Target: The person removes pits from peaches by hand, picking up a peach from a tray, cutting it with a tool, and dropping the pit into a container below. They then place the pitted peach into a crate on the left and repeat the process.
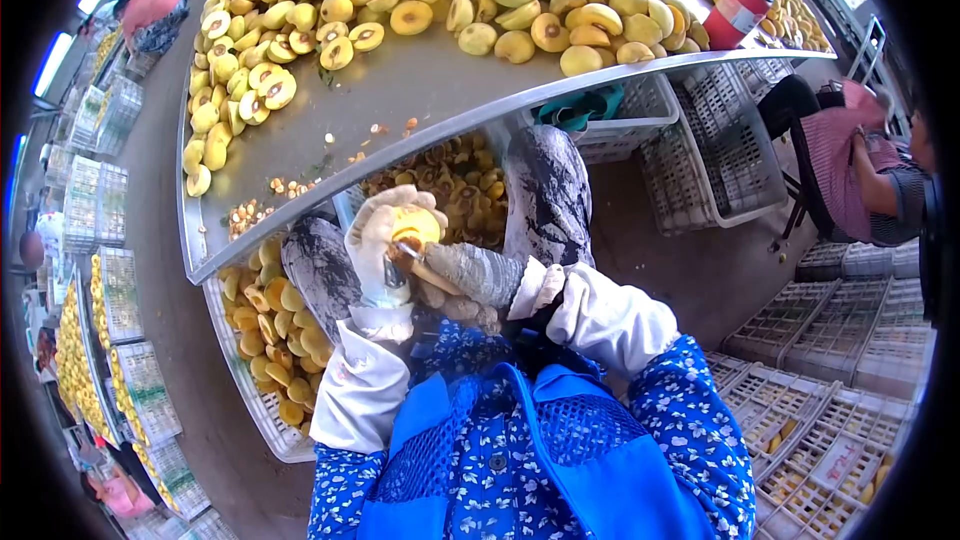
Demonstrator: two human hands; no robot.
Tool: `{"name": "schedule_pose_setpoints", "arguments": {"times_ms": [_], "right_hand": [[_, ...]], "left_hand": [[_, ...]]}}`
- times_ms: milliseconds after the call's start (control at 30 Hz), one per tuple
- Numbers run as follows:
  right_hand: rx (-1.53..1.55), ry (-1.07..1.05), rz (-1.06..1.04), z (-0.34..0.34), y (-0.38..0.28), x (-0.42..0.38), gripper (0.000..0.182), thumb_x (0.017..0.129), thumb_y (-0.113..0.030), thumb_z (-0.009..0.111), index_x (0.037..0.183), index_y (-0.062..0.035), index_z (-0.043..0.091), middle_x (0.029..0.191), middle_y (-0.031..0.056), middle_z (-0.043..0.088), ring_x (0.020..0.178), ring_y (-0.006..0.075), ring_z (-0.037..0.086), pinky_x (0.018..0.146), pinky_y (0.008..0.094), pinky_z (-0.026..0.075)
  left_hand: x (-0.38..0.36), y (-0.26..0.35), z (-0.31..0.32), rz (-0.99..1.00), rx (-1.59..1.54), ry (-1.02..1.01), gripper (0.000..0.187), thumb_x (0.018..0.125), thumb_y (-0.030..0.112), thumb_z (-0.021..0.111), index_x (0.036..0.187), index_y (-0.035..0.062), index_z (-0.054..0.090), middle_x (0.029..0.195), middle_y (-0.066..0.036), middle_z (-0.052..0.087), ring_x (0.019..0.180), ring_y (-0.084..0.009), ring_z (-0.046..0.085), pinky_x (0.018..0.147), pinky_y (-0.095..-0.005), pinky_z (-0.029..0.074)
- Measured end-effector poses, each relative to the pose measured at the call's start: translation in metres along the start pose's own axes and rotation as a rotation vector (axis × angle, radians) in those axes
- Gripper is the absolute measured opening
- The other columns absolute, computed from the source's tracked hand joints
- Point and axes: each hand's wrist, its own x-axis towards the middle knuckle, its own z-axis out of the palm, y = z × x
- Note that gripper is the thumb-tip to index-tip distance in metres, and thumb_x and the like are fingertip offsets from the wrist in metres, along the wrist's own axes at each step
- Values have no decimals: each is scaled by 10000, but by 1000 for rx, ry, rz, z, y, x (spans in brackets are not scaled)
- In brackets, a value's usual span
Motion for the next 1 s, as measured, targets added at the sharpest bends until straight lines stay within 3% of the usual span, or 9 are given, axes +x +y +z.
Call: {"name": "schedule_pose_setpoints", "arguments": {"times_ms": [167,333,367,433,533,700,833,933,1000], "right_hand": [[41,-33,-189,2,17,10,398,924,-455,444,841,-79,549,532,35,507,385,112,475,312,212,339],[-142,342,-46,-19,33,6,463,925,-504,384,794,-94,553,462,-18,435,291,80,350,274,225,262],[-389,368,-192,-22,41,9,455,925,-503,385,788,-102,551,472,-18,440,306,76,350,286,217,265],[-304,380,-184,14,22,-2,331,909,-395,506,817,-83,563,567,2,512,424,106,459,381,226,357],[-742,489,-668,23,21,25,212,855,-250,625,896,-46,585,678,29,577,548,156,542,493,273,437],[-1181,674,-537,16,20,54,450,753,-332,654,1076,-39,546,727,223,614,686,394,615,603,446,501],[-1354,664,-308,28,12,50,291,773,-163,633,1001,8,575,848,220,625,783,342,630,658,380,506],[-1209,504,-661,8,21,58,282,773,-165,629,994,4,584,830,192,626,775,335,623,659,374,505],[-1335,532,-565,17,17,49,268,752,-219,666,943,-48,588,844,172,629,789,316,622,665,383,503]], "left_hand": [[0,-4,-10,-175,-384,157,415,864,313,504,1100,-26,542,972,-219,612,785,-351,640,632,-393,568],[-6,5,-42,-93,-363,312,464,873,386,510,1123,-4,532,1013,-180,621,901,-354,611,792,-447,519],[-9,13,-42,-88,-382,359,467,899,400,467,1114,-10,531,1009,-176,619,908,-331,613,800,-430,517],[-15,19,-43,-72,-325,392,481,915,417,430,1108,-11,534,1000,-175,619,910,-323,612,809,-419,514],[-21,19,-19,-7,-119,432,516,932,460,372,1055,-3,561,935,-154,618,813,-290,620,738,-369,528],[-17,-7,-43,34,-125,307,500,938,442,396,1047,-21,550,939,-152,611,805,-232,608,772,-341,512],[-18,-18,-48,95,114,304,527,941,448,398,1044,-48,546,931,-137,613,805,-213,605,789,-310,505],[-21,-15,-40,-35,-106,224,520,937,454,403,1048,-32,551,953,-142,609,814,-218,609,789,-320,512],[-24,-8,-30,-131,-254,183,506,936,457,399,1071,-6,552,974,-147,607,829,-254,615,765,-350,529]]}}
